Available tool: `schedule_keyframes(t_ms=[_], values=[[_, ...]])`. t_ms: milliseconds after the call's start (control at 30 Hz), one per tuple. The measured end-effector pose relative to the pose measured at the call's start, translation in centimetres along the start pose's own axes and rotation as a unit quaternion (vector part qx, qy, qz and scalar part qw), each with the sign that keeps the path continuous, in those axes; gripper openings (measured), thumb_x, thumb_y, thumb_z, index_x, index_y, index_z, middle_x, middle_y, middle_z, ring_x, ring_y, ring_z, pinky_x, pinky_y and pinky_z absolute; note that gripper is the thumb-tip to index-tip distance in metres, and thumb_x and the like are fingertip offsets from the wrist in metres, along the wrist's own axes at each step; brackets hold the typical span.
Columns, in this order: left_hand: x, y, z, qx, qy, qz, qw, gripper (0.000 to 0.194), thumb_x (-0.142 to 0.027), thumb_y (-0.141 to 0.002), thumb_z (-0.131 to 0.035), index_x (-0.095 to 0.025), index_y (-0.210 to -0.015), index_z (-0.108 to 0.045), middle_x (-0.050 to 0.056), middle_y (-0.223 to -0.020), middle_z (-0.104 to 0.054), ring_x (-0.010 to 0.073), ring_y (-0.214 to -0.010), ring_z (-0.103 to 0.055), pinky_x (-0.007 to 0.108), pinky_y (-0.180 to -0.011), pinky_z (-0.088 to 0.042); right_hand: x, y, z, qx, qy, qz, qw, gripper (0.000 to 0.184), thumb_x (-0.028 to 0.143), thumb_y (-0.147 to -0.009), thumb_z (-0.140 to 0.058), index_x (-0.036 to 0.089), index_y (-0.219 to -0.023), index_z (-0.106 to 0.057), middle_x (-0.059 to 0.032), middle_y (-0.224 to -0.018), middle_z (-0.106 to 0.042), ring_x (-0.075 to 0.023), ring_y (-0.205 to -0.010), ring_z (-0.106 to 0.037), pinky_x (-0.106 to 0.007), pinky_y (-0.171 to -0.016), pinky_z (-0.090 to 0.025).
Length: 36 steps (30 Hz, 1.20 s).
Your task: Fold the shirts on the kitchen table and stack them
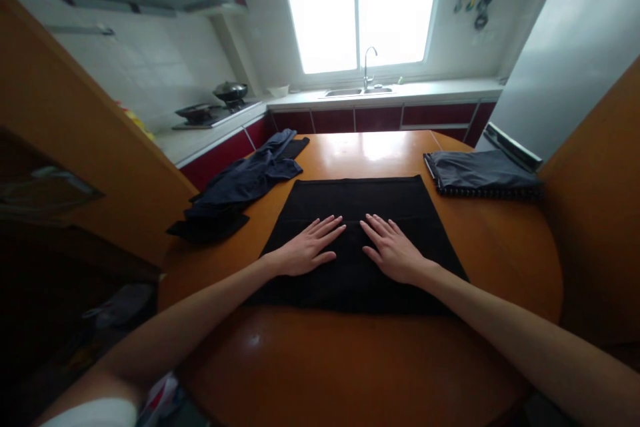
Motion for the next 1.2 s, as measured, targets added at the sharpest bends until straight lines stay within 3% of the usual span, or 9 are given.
schedule_keyframes(t_ms=[133,300,367,467,567,667,900,1067,1200], values=[[4.7,1.4,0.5,0.002,-0.006,0.059,0.998,0.068,-0.058,-0.106,-0.030,-0.028,-0.165,-0.015,0.007,-0.170,-0.017,0.0247,-0.158,-0.015,0.047,-0.127,-0.010,-4.2,1.9,-1.2,0.028,0.015,-0.067,0.997,0.072,0.060,-0.102,-0.034,0.020,-0.162,-0.030,-0.0131,-0.166,-0.032,-0.0267,-0.154,-0.027,-0.051,-0.125,-0.023],[11.4,3.5,2.6,-0.019,0.009,0.172,0.985,0.066,-0.055,-0.106,-0.028,-0.019,-0.161,-0.031,0.014,-0.168,-0.025,0.0315,-0.157,-0.017,0.058,-0.125,-0.011,-9.7,3.7,-0.1,0.021,0.035,-0.145,0.989,0.066,0.054,-0.104,-0.030,0.016,-0.158,-0.039,-0.0144,-0.165,-0.033,-0.0296,-0.154,-0.026,-0.056,-0.124,-0.024],[10.6,4.3,4.3,-0.046,0.031,0.167,0.984,0.065,-0.054,-0.106,-0.029,-0.018,-0.160,-0.034,0.015,-0.167,-0.028,0.0303,-0.156,-0.019,0.056,-0.125,-0.013,-10.1,4.1,0.8,-0.003,0.032,-0.157,0.987,0.065,0.050,-0.104,-0.031,0.014,-0.156,-0.041,-0.0170,-0.163,-0.036,-0.0313,-0.154,-0.027,-0.057,-0.122,-0.026],[4.6,5.6,5.6,-0.057,0.063,0.084,0.993,0.060,-0.050,-0.108,-0.030,-0.023,-0.161,-0.031,0.009,-0.166,-0.031,0.0247,-0.156,-0.022,0.048,-0.127,-0.019,-7.6,4.7,2.8,-0.055,0.026,-0.116,0.991,0.061,0.045,-0.104,-0.033,0.015,-0.156,-0.042,-0.0162,-0.163,-0.036,-0.0311,-0.154,-0.026,-0.059,-0.123,-0.024],[-2.0,7.7,3.4,0.007,0.050,0.015,0.999,0.060,-0.048,-0.108,-0.033,-0.030,-0.164,-0.022,0.005,-0.168,-0.028,0.0233,-0.157,-0.019,0.047,-0.128,-0.014,-3.6,6.4,3.4,-0.065,-0.001,-0.041,0.997,0.058,0.045,-0.104,-0.036,0.023,-0.157,-0.040,-0.0102,-0.165,-0.035,-0.0291,-0.154,-0.026,-0.057,-0.124,-0.024],[-4.3,10.0,1.2,0.034,0.014,0.025,0.999,0.064,-0.050,-0.107,-0.037,-0.032,-0.165,-0.016,0.003,-0.169,-0.022,0.0242,-0.158,-0.013,0.048,-0.129,-0.009,-2.0,9.1,2.3,-0.034,-0.022,-0.004,0.999,0.058,0.047,-0.102,-0.040,0.027,-0.157,-0.041,-0.0074,-0.163,-0.038,-0.0307,-0.152,-0.031,-0.058,-0.123,-0.027],[-2.2,13.7,1.3,0.047,0.018,0.078,0.996,0.065,-0.041,-0.106,-0.046,-0.034,-0.164,-0.018,0.003,-0.169,-0.022,0.0255,-0.158,-0.012,0.052,-0.128,-0.013,-8.9,14.3,2.5,-0.043,-0.014,-0.115,0.992,0.058,0.049,-0.101,-0.036,0.026,-0.154,-0.046,-0.0095,-0.161,-0.041,-0.0332,-0.151,-0.033,-0.063,-0.121,-0.026],[0.7,13.0,3.7,-0.006,0.075,0.094,0.993,0.059,-0.044,-0.106,-0.039,-0.031,-0.162,-0.028,0.006,-0.166,-0.031,0.0271,-0.156,-0.022,0.055,-0.126,-0.019,-13.9,15.2,9.4,-0.190,-0.073,-0.252,0.946,0.055,0.040,-0.104,-0.030,0.017,-0.147,-0.054,-0.0134,-0.152,-0.054,-0.0278,-0.144,-0.047,-0.050,-0.120,-0.036],[5.5,9.0,6.2,-0.088,0.088,0.109,0.986,0.065,-0.055,-0.103,-0.036,-0.023,-0.160,-0.035,0.008,-0.165,-0.035,0.0278,-0.154,-0.029,0.050,-0.125,-0.023,-16.4,12.8,12.5,-0.237,-0.078,-0.308,0.918,0.049,0.035,-0.100,-0.038,0.013,-0.135,-0.064,-0.0154,-0.138,-0.066,-0.0296,-0.129,-0.061,-0.045,-0.112,-0.045]])
Point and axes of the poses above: each hand's wrist, its own y-axis away from the middle knuckle, its own z-axis out of the back of the hand, x = y × z, the point moved 10 cm from there along -y, towards the middle knuckle
